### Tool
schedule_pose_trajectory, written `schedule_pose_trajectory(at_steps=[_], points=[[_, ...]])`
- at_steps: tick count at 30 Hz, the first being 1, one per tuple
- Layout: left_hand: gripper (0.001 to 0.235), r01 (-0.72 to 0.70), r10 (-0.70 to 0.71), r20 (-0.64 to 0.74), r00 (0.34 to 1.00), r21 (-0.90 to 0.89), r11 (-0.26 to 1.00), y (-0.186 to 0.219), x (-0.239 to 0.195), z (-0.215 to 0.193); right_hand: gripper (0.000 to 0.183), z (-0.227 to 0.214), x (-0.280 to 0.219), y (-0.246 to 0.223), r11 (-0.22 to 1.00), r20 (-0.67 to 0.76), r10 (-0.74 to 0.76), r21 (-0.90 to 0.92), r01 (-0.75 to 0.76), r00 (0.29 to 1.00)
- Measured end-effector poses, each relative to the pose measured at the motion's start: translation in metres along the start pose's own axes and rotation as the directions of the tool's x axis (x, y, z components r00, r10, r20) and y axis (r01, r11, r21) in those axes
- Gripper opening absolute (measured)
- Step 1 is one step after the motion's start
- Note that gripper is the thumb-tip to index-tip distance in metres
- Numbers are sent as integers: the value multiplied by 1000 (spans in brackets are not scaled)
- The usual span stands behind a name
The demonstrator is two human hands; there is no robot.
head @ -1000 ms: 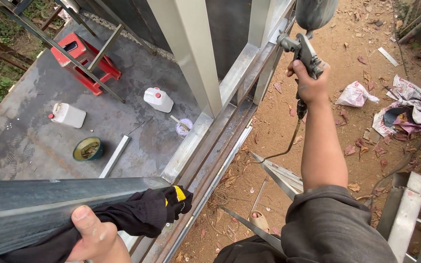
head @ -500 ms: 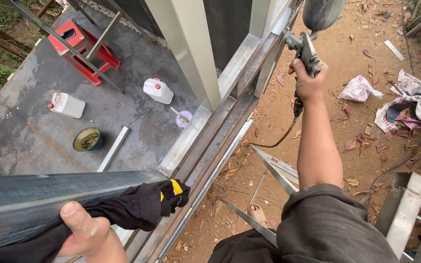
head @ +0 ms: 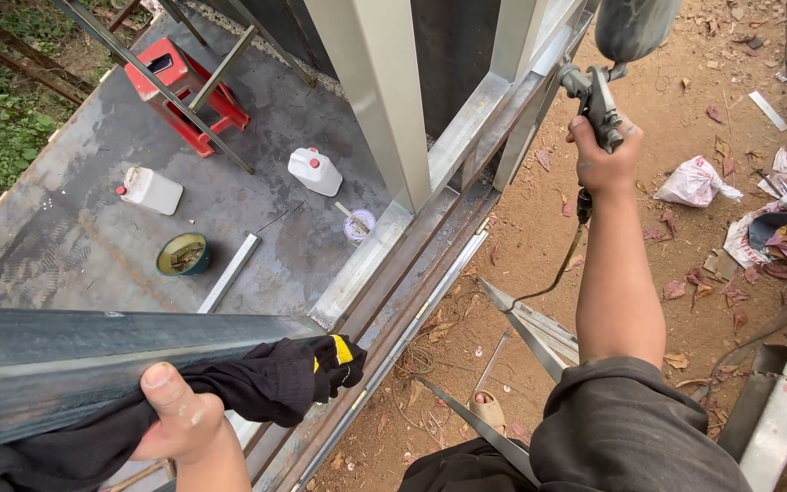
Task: Spray painting metal beams using a pneumatic spray gun while holding a cloth.
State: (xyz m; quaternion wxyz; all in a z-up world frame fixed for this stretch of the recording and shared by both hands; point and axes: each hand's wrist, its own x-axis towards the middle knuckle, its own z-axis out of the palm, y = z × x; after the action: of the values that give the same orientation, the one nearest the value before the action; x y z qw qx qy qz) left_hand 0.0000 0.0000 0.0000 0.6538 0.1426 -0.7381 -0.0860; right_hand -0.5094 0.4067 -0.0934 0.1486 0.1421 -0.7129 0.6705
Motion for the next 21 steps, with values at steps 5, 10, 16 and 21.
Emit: schedule_pose_trajectory(at_steps=[5, 10, 16, 21], points=[[68, -3, 3, 0, 1000, -15, 1000, -5, 12, 31, 16, 14, 8, -31, 981, 14, -172, 96, 169, 985], [69, -11, 10, -19, 1000, -40, 999, 8, 43, 68, 45, 53, -23, -56, 945, 118, -317, -37, 324, 941], [72, -17, 16, -31, 999, -20, 1000, 13, 40, 78, 51, 90, -68, -12, 972, 45, 150, -187, -140, 988], [77, -38, 40, -27, 999, 51, 998, 8, 33, 70, 61, 107, -71, -17, 919, 3, 347, -199, -339, 938]])
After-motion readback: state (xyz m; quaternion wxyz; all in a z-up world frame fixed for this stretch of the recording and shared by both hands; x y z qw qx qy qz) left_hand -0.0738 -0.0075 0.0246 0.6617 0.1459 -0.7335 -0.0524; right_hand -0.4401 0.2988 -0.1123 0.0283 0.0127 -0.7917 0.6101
